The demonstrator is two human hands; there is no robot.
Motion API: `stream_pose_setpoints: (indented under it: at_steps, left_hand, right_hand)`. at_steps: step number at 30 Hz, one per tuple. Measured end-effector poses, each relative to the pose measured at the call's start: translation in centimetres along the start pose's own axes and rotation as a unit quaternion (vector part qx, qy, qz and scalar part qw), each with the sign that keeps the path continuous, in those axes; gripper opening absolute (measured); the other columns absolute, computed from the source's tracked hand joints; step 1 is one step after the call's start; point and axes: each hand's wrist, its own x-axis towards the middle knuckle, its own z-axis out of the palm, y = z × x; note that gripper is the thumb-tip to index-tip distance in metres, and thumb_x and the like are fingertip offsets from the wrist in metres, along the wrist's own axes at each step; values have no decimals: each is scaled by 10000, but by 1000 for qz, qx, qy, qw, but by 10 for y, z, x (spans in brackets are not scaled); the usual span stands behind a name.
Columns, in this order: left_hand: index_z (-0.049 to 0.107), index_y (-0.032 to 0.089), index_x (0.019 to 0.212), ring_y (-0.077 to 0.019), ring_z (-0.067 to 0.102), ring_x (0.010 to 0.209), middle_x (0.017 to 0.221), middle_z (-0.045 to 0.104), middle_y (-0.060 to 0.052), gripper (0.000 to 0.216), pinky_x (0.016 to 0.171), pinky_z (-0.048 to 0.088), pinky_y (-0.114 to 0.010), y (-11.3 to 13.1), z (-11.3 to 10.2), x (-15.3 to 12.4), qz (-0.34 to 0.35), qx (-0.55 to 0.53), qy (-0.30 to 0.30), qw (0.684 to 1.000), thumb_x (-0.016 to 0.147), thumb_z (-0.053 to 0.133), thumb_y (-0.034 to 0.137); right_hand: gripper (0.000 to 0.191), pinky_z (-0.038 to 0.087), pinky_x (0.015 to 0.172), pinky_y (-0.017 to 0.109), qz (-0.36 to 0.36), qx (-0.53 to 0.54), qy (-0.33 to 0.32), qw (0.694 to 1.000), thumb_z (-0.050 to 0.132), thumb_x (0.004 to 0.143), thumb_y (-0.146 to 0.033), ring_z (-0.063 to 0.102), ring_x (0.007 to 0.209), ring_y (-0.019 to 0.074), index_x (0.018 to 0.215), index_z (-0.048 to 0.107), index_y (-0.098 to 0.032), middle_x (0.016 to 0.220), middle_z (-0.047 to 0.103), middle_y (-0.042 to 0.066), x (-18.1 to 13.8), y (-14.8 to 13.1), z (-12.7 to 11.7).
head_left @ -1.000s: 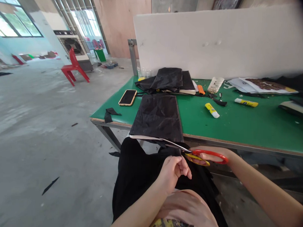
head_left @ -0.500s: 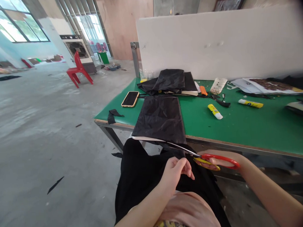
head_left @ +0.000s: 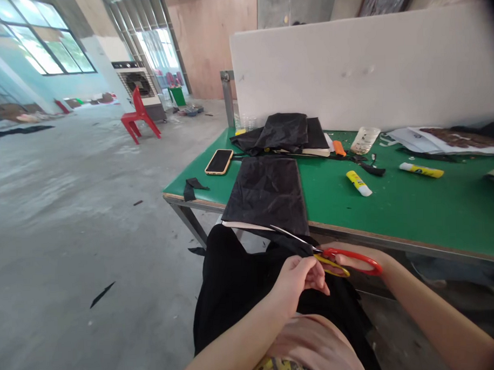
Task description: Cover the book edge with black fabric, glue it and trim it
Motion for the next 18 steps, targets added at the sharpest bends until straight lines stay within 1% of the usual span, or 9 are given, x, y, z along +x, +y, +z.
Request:
stream_pose_setpoints:
  at_steps: [2, 5, 9, 12, 15, 18]
  left_hand:
    - [561, 115, 575, -131, 545, 456, 473, 483, 8, 290, 563, 434, -266, 0, 0, 0, 0, -4, -4, 1000, 753, 505, 337]
    - [559, 114, 577, -130, 548, 460, 475, 484, 9, 298, 570, 436, -266, -1, -1, 1, 1, -6, -9, 1000, 763, 505, 340]
    - [556, 115, 578, -133, 550, 462, 480, 490, 6, 315, 564, 427, -265, -2, -1, 1, -3, -1, -9, 1000, 766, 512, 364]
    - [553, 120, 582, -140, 554, 465, 484, 494, 4, 312, 561, 421, -271, -2, -1, 1, -3, 1, -2, 1000, 759, 515, 374]
    - [554, 122, 589, -140, 554, 467, 479, 493, 6, 300, 565, 418, -271, -2, -1, 1, -5, 1, 0, 1000, 759, 507, 364]
    - [563, 117, 600, -139, 560, 465, 475, 497, 5, 296, 551, 406, -256, -3, -2, 2, -8, 3, 0, 1000, 761, 509, 360]
  right_hand:
    - [687, 423, 563, 266, -7, -2, 7, 1000, 259, 793, -783, 477, 594, 141, 781, 529, -151, 664, 522, 27, 8, 0, -1]
    - [659, 399, 522, 244, 4, -10, 17, 1000, 291, 792, -777, 464, 572, 128, 731, 501, -156, 648, 517, 21, 16, -2, -1]
    - [593, 365, 471, 222, 40, 5, 12, 999, 374, 803, -734, 449, 525, 109, 759, 492, -155, 607, 496, -4, 22, -8, -2]
    - [579, 347, 442, 212, 63, 16, -1, 998, 420, 776, -737, 428, 488, 93, 749, 467, -161, 579, 454, -30, 25, -11, -4]
    - [570, 340, 426, 210, 89, 12, 8, 996, 460, 762, -728, 429, 469, 89, 767, 476, -158, 573, 452, -38, 26, -12, -5]
    - [579, 303, 399, 208, 118, -2, 22, 993, 478, 745, -735, 418, 430, 92, 752, 495, -156, 517, 463, -37, 26, -13, -6]
